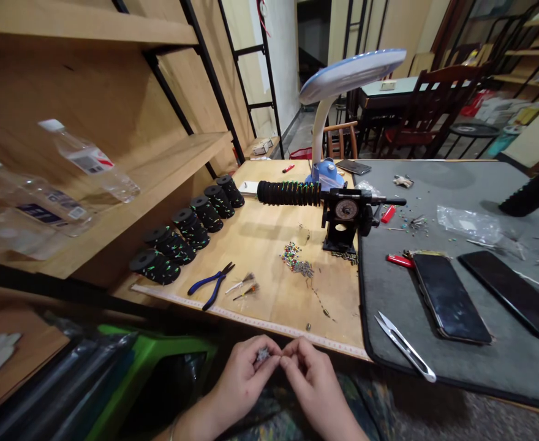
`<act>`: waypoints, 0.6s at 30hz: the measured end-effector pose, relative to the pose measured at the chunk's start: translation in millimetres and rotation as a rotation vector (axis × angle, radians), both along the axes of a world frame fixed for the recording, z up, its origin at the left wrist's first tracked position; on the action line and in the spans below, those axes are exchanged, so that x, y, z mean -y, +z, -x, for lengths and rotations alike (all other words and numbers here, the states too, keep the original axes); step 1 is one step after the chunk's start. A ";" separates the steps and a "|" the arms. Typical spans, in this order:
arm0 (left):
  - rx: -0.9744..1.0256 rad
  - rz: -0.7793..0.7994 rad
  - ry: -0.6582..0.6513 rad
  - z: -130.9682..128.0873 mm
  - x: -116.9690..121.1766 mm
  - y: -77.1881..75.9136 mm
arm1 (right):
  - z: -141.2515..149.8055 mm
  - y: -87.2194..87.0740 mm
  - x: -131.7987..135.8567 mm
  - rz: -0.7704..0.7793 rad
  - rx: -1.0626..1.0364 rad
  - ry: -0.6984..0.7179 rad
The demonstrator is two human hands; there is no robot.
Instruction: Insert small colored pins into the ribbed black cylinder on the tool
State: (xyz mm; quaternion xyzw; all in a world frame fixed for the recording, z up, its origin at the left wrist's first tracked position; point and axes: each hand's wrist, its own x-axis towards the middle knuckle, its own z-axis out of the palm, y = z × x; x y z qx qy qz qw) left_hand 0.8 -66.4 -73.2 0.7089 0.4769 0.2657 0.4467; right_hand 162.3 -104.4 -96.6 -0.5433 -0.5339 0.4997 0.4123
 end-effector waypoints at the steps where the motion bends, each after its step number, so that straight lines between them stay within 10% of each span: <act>1: -0.018 -0.017 -0.024 2.9 -1.0 3.3 | -1.2 3.6 -1.5 -0.028 0.069 0.036; 9: 0.316 0.431 -0.021 20.9 -10.9 21.0 | -10.8 32.4 -21.7 -0.382 0.406 0.288; 18: 0.712 0.728 0.042 28.9 -16.6 22.1 | -41.8 13.7 -49.1 -0.635 0.596 0.158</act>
